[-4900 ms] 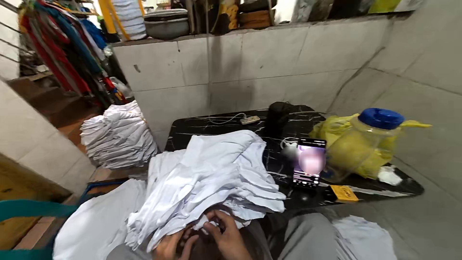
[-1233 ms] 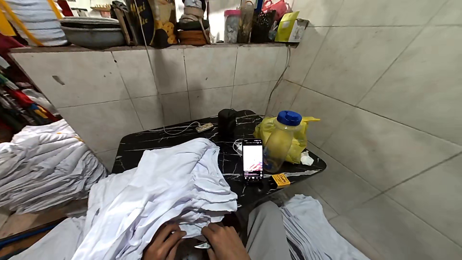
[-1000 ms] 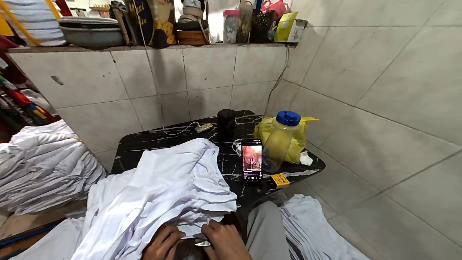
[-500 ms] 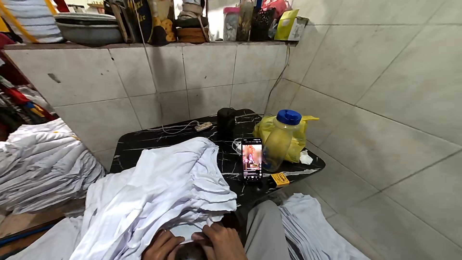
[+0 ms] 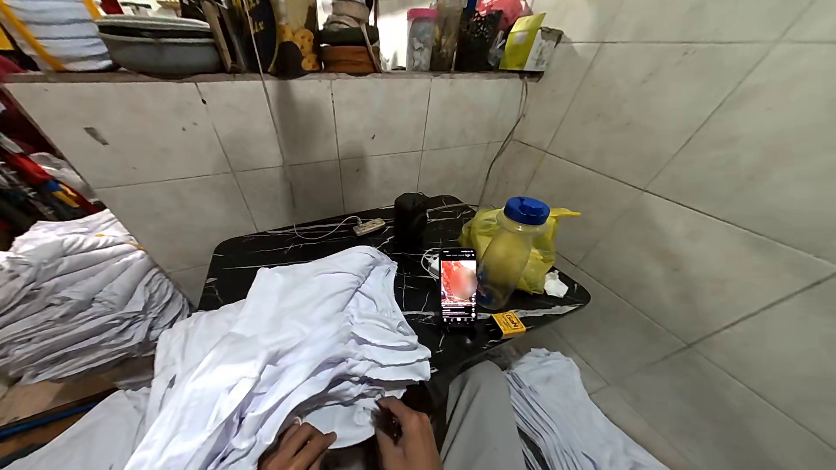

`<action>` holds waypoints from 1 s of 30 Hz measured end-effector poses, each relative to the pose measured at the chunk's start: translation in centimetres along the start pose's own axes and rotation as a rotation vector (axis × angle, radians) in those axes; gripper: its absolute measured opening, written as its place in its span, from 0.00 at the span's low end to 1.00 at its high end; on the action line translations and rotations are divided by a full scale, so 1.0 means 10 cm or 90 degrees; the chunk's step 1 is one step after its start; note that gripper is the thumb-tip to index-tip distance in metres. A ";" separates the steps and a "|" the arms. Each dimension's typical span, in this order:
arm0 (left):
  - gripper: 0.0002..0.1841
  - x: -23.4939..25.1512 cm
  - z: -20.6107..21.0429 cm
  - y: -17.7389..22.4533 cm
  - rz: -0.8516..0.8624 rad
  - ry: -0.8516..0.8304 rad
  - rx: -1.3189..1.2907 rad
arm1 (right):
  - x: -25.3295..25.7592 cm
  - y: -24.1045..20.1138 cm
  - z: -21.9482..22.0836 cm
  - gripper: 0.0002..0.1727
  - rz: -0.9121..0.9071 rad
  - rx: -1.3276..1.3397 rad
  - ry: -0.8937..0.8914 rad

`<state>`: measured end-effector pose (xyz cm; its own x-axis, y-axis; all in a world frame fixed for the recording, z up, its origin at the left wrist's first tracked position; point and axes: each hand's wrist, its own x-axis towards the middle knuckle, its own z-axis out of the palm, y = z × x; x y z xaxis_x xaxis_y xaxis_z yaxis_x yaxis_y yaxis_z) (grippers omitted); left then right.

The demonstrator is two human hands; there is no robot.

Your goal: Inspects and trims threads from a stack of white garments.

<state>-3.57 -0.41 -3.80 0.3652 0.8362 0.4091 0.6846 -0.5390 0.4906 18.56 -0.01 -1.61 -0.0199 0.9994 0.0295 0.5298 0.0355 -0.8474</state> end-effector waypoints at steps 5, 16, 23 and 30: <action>0.09 -0.01 0.04 0.01 -0.015 -0.010 0.003 | 0.05 0.12 0.07 0.07 0.007 0.382 0.063; 0.16 0.22 0.21 0.31 -0.043 0.105 -0.003 | 0.04 0.15 0.14 0.05 -0.015 0.397 0.042; 0.08 0.29 0.48 0.31 -0.038 0.225 -0.106 | 0.02 0.12 0.10 0.05 -0.018 0.329 0.040; 0.12 0.23 0.53 0.34 -0.022 0.233 -0.030 | -0.01 0.09 0.10 0.07 -0.001 0.278 0.038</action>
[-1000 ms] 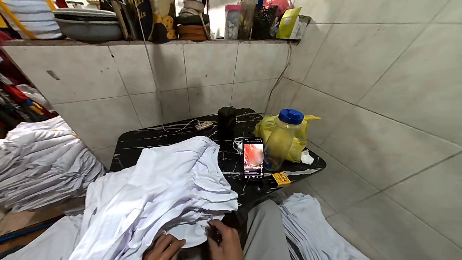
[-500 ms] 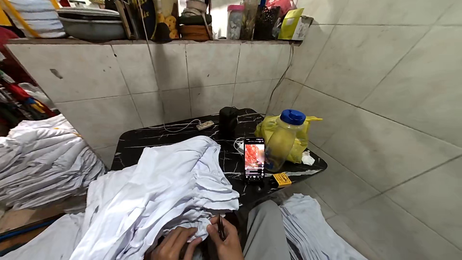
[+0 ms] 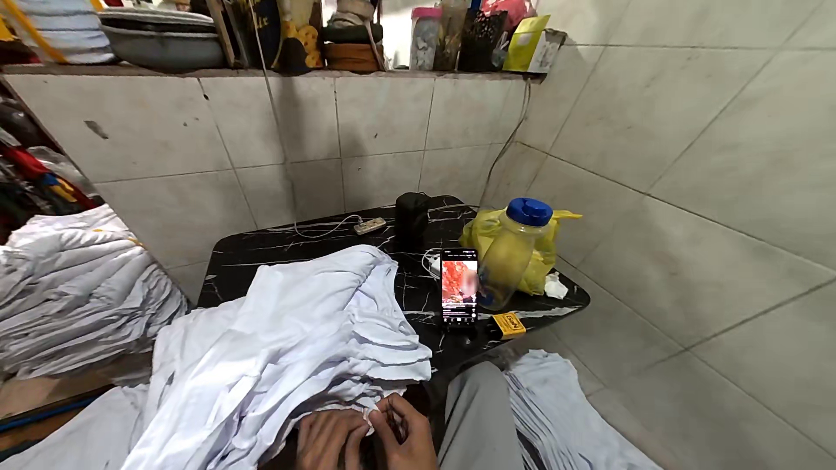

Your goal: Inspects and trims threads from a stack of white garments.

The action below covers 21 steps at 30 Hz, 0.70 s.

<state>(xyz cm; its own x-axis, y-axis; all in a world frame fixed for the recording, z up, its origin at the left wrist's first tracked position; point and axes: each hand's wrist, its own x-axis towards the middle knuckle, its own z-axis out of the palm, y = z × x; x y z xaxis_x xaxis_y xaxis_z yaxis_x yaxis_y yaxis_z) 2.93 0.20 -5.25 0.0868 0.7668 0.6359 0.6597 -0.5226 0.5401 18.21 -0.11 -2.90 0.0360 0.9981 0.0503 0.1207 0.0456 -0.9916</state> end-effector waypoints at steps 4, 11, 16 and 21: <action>0.10 0.00 -0.03 0.00 -0.063 -0.012 -0.039 | -0.02 -0.02 0.00 0.08 -0.007 -0.012 0.011; 0.13 0.11 -0.06 0.17 -0.199 -0.063 -0.259 | -0.04 -0.05 0.03 0.08 -0.102 -0.045 -0.006; 0.15 0.20 -0.08 0.32 -0.371 0.025 -0.440 | 0.02 -0.02 -0.11 0.21 -0.003 -0.104 -0.091; 0.12 0.18 -0.08 0.33 -0.324 0.014 -0.429 | -0.01 0.05 -0.04 0.15 0.003 0.005 -0.098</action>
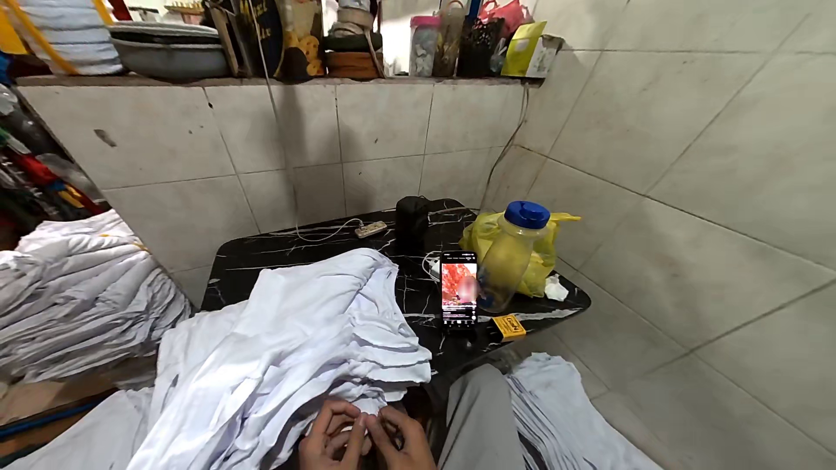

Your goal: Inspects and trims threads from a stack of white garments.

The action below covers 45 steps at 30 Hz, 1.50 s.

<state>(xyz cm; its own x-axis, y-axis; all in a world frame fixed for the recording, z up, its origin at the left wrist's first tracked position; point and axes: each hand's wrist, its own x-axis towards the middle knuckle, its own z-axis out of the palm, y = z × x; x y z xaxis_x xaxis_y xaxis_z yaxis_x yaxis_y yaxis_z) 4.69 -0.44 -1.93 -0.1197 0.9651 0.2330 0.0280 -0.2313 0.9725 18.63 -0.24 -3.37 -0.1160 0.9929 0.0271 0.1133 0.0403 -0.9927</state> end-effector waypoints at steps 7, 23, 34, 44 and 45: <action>0.08 0.04 -0.06 -0.01 0.040 -0.005 0.037 | -0.03 -0.02 0.05 0.10 -0.044 0.033 0.023; 0.08 0.08 -0.12 -0.06 0.072 -0.041 0.076 | -0.02 -0.08 0.02 0.08 -0.132 -0.134 0.049; 0.10 0.10 -0.12 0.00 0.055 -0.049 0.029 | 0.08 0.02 -0.03 0.16 -0.225 -0.352 0.179; 0.17 0.44 -0.49 0.06 0.242 0.046 0.266 | 0.58 -0.05 -0.12 0.10 -0.395 -0.447 0.311; 0.15 0.50 -0.51 0.07 0.252 0.063 0.250 | 0.64 -0.06 -0.11 0.08 -0.399 -0.450 0.316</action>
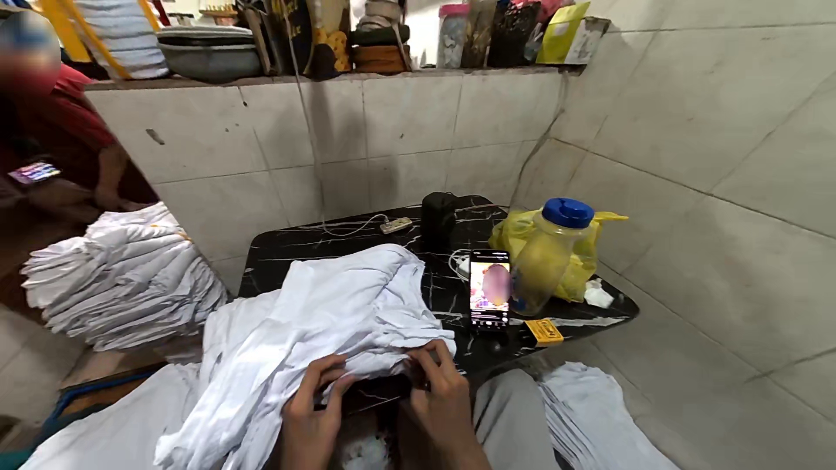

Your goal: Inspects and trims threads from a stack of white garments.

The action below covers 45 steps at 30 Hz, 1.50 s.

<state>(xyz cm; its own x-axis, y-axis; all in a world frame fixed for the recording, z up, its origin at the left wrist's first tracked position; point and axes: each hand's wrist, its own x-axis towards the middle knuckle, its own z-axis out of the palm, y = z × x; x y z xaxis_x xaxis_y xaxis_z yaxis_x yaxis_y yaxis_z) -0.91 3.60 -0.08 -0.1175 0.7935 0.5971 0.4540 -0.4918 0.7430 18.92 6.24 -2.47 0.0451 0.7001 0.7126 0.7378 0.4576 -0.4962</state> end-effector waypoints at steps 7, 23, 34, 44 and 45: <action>0.10 0.11 -0.01 -0.16 -0.027 -0.025 -0.001 | 0.16 0.02 0.10 0.09 -0.003 -0.003 -0.017; 0.31 0.55 -0.56 0.41 0.079 -0.208 0.445 | 0.79 -0.22 -0.26 0.54 0.058 -0.041 -0.368; 0.30 0.38 -0.49 0.15 0.160 -0.172 0.508 | 1.21 0.33 0.35 0.36 0.084 0.025 -0.629; 0.24 0.12 -0.81 -0.34 0.260 -0.248 0.520 | 1.16 0.34 0.40 0.27 0.085 0.048 -0.614; 0.23 0.20 -0.82 -0.35 0.242 -0.253 0.495 | 1.15 0.34 0.41 0.26 0.084 0.052 -0.613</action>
<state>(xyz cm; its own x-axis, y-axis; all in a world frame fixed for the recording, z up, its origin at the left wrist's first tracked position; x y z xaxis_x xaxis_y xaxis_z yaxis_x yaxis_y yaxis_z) -10.01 3.97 1.00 0.4029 0.7639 0.5041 0.8773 -0.4793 0.0251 19.20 18.12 2.03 -0.4720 0.8805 -0.0433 0.7158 0.3540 -0.6019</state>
